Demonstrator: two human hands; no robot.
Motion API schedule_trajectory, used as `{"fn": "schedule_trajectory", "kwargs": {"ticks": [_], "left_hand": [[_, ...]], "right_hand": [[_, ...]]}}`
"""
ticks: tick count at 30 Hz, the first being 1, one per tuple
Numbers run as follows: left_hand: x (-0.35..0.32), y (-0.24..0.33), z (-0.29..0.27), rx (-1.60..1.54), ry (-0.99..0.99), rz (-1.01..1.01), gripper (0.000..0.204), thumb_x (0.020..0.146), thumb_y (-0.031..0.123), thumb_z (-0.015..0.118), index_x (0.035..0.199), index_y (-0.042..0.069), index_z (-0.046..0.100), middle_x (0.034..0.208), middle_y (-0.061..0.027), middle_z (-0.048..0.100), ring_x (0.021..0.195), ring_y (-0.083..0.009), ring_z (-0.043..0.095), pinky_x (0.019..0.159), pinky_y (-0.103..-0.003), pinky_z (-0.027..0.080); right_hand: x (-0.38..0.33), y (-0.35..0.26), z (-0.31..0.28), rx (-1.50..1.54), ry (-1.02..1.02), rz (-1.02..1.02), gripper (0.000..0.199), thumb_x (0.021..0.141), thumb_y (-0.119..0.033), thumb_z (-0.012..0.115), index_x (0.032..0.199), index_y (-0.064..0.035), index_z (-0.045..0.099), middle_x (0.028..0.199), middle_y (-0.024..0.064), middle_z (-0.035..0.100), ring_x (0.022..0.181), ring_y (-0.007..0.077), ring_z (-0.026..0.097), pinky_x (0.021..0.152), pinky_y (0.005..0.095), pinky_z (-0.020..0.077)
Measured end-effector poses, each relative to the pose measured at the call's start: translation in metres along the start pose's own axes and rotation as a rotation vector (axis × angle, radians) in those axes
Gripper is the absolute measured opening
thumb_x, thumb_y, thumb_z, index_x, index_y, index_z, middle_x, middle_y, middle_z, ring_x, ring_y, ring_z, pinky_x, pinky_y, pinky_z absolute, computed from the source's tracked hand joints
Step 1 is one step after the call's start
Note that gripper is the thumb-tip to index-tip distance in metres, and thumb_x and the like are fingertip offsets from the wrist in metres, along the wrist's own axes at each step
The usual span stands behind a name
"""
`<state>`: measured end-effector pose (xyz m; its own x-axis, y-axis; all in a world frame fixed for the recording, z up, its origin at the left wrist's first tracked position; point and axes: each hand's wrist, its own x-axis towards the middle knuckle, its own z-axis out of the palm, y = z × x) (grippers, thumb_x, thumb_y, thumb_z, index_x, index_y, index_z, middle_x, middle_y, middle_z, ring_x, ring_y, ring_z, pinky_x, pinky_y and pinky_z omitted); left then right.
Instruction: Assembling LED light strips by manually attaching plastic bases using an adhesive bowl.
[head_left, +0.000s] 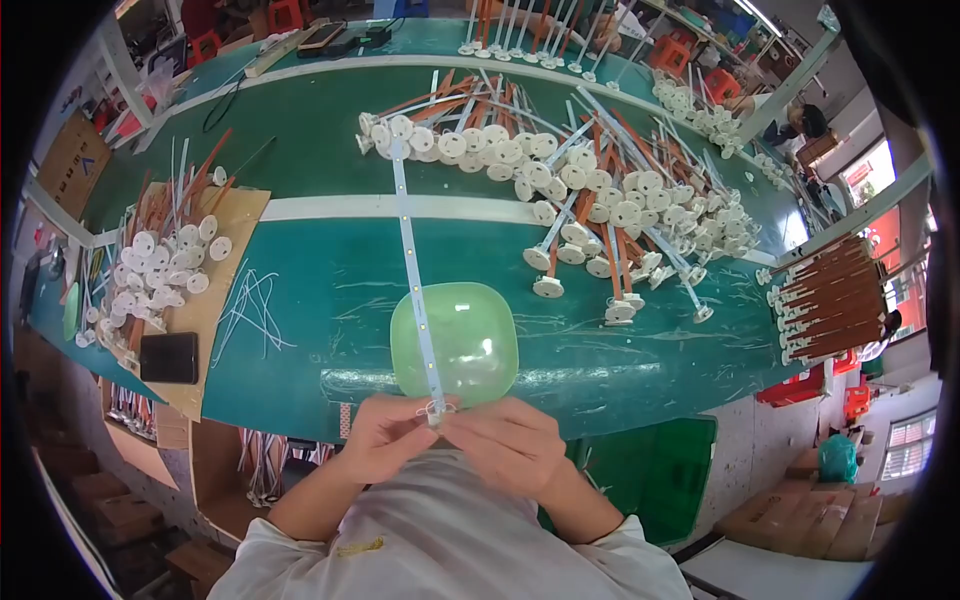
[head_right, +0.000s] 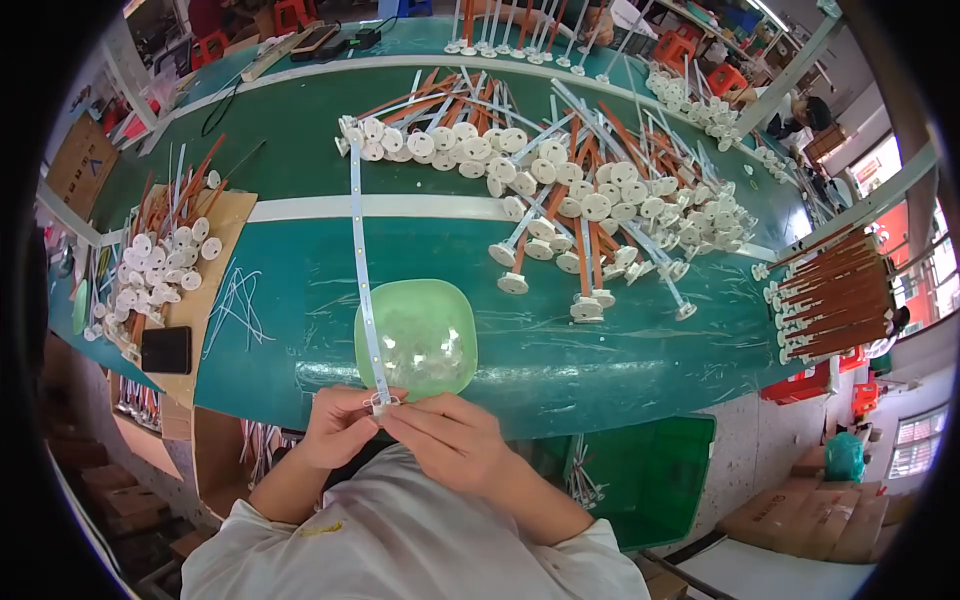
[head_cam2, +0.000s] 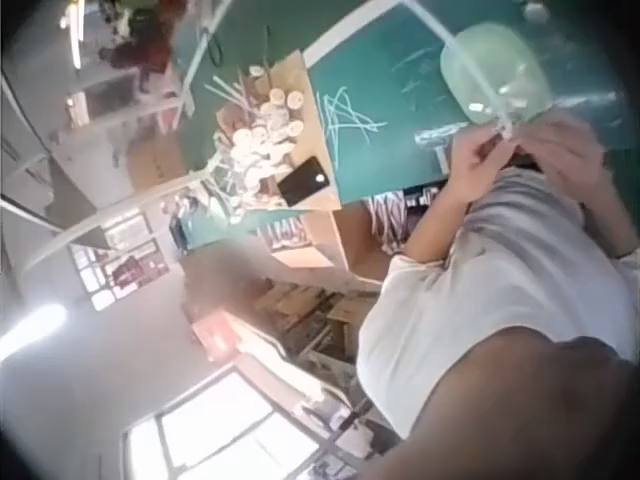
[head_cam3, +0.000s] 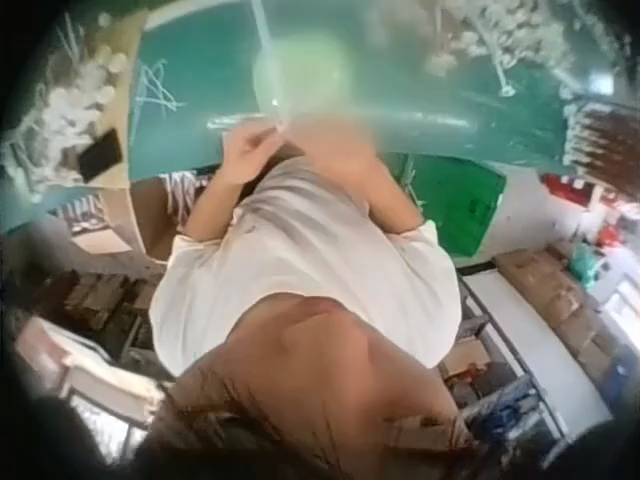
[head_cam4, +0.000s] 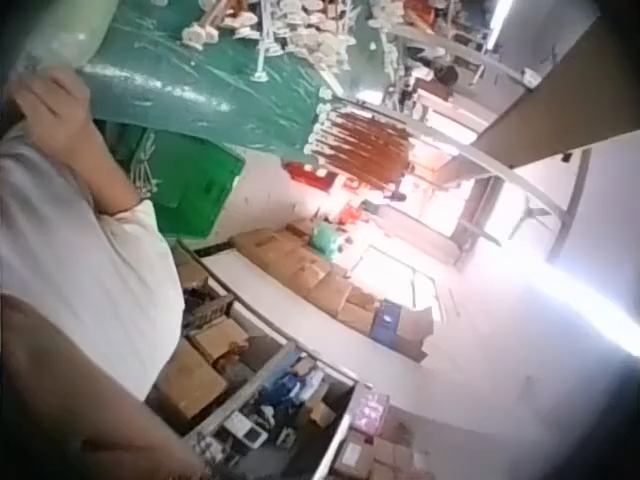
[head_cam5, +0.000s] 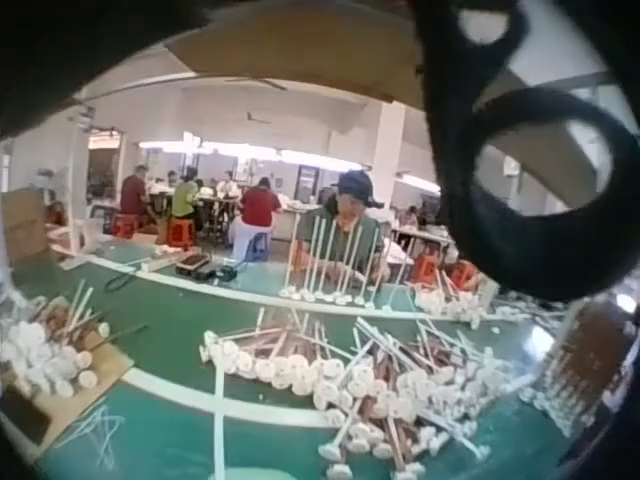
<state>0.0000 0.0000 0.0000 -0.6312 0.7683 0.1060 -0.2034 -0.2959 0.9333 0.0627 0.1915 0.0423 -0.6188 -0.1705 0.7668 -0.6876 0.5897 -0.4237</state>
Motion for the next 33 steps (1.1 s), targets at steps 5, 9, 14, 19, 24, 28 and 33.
{"fn": "schedule_trajectory", "kwargs": {"ticks": [5,9,14,19,24,28,33], "left_hand": [[0.002,0.004,-0.012,0.222,0.082,0.205,0.034,0.091,0.000,0.055,0.124,-0.008,0.055,0.110,-0.0154,0.066,0.097,-0.0196,0.064,0.086,-0.034,0.050],[-0.004,0.000,-0.019,0.091,0.357,0.137,0.034,0.092,0.004,0.056,0.123,-0.008,0.055,0.107,-0.0155,0.066,0.095,-0.0203,0.064,0.086,-0.033,0.051],[-0.011,-0.013,-0.023,0.123,0.353,0.149,0.033,0.092,0.005,0.056,0.122,-0.008,0.056,0.105,-0.0162,0.066,0.095,-0.0208,0.065,0.084,-0.034,0.052],[-0.012,-0.017,-0.028,0.147,0.373,0.197,0.033,0.092,0.009,0.055,0.120,-0.009,0.057,0.103,-0.0166,0.067,0.095,-0.0226,0.065,0.081,-0.035,0.053],[-0.013,-0.017,-0.034,0.087,0.341,0.192,0.035,0.092,0.013,0.057,0.119,-0.009,0.057,0.102,-0.0163,0.067,0.093,-0.0244,0.065,0.079,-0.034,0.053],[-0.013,-0.016,-0.031,0.096,0.329,0.184,0.036,0.092,0.014,0.058,0.119,-0.009,0.057,0.102,-0.0160,0.067,0.092,-0.0242,0.066,0.080,-0.035,0.052],[-0.015,-0.012,-0.029,0.185,0.370,0.186,0.036,0.093,0.015,0.056,0.118,-0.010,0.057,0.099,-0.0148,0.067,0.092,-0.0241,0.066,0.083,-0.036,0.052]], "right_hand": [[0.014,0.000,0.004,-0.056,0.028,0.208,0.027,0.069,-0.004,0.074,0.096,-0.0022,0.070,0.090,0.0125,0.070,0.077,0.0271,0.066,0.066,0.0318,0.0552],[0.024,0.037,-0.003,-0.169,-0.120,0.440,0.030,0.069,-0.008,0.073,0.097,-0.0027,0.068,0.089,0.0154,0.067,0.079,0.0318,0.065,0.070,0.0367,0.0544],[0.030,0.056,0.001,-0.276,-0.693,0.501,0.014,0.076,-0.013,0.064,0.087,-0.0044,0.066,0.084,0.0134,0.063,0.081,0.0336,0.062,0.074,0.0431,0.0508],[0.035,0.055,-0.002,-0.260,-0.670,0.488,0.008,0.077,-0.012,0.062,0.080,-0.0061,0.067,0.086,0.0116,0.064,0.082,0.0322,0.061,0.073,0.0423,0.0504],[0.032,0.042,-0.002,-0.216,-0.361,0.300,0.009,0.077,-0.012,0.065,0.084,-0.0072,0.068,0.077,0.0116,0.063,0.072,0.0322,0.062,0.068,0.0409,0.0507],[0.030,0.033,-0.006,-0.217,-0.374,0.567,0.010,0.078,-0.012,0.067,0.086,-0.0076,0.069,0.076,0.0121,0.065,0.071,0.0318,0.063,0.065,0.0399,0.0505],[0.026,0.038,-0.002,-0.223,-0.375,0.535,0.012,0.076,-0.012,0.070,0.086,-0.0069,0.069,0.076,0.0108,0.066,0.070,0.0306,0.064,0.064,0.0373,0.0514]]}}
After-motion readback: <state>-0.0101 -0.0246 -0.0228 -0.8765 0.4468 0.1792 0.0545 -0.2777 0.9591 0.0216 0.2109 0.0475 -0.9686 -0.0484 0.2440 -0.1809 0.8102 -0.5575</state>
